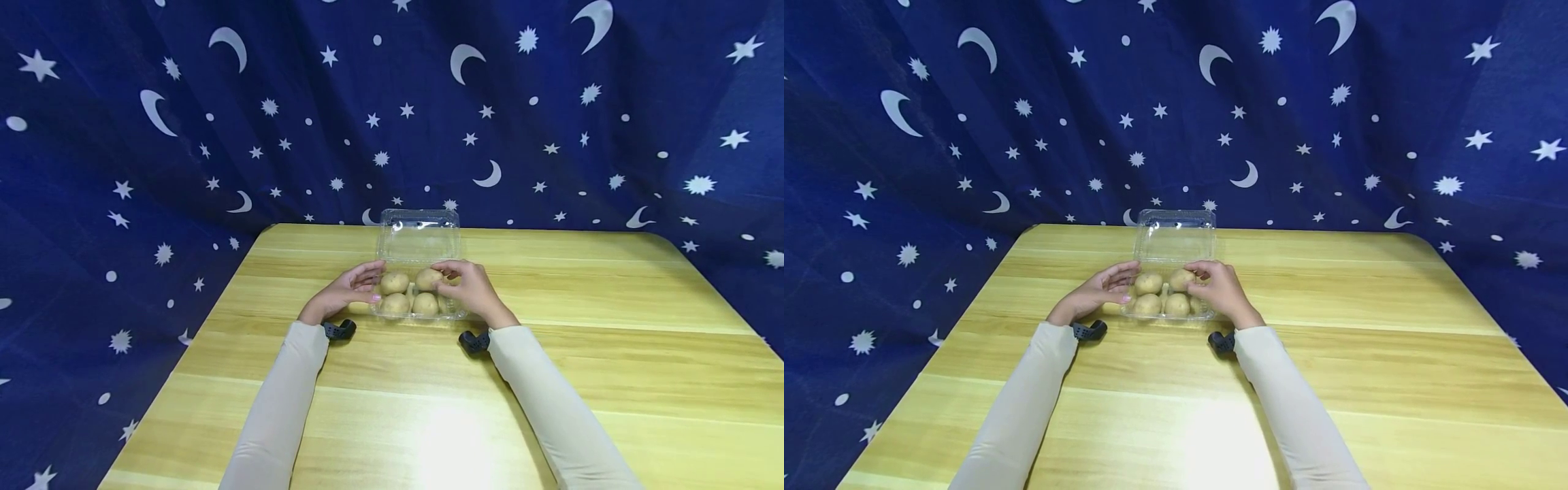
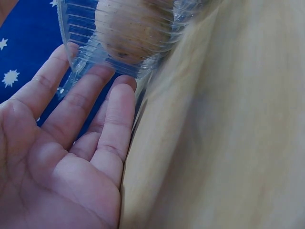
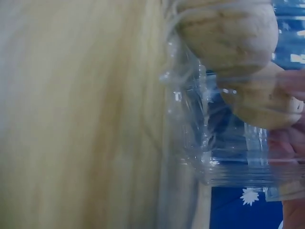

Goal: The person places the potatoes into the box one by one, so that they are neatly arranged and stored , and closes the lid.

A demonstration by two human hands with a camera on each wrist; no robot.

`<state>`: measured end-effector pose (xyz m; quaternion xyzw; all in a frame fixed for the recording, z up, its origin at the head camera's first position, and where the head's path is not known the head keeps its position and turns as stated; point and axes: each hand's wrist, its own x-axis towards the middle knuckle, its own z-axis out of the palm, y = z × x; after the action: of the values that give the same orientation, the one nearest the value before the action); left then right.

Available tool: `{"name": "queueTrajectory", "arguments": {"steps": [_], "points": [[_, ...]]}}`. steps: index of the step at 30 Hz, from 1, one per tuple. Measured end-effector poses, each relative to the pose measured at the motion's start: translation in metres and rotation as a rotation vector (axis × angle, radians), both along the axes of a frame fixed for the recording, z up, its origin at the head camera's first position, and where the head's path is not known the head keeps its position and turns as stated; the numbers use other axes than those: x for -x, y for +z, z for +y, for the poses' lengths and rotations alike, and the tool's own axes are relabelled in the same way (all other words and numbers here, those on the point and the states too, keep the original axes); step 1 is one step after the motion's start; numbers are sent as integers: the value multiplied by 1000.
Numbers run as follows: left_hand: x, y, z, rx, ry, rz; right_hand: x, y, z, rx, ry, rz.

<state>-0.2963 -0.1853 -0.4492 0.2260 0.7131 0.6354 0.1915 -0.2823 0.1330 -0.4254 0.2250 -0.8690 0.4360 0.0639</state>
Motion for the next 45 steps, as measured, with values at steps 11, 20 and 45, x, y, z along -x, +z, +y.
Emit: {"name": "queueTrajectory", "arguments": {"steps": [11,20,45], "points": [[0,0,-1,4,8,-2,2,1,-5,-90,64,41],[1,0,0,-2,1,3,2,2,-4,-120,26,20],[0,0,0,-5,4,9,-1,2,-2,-112,-1,24]]}}
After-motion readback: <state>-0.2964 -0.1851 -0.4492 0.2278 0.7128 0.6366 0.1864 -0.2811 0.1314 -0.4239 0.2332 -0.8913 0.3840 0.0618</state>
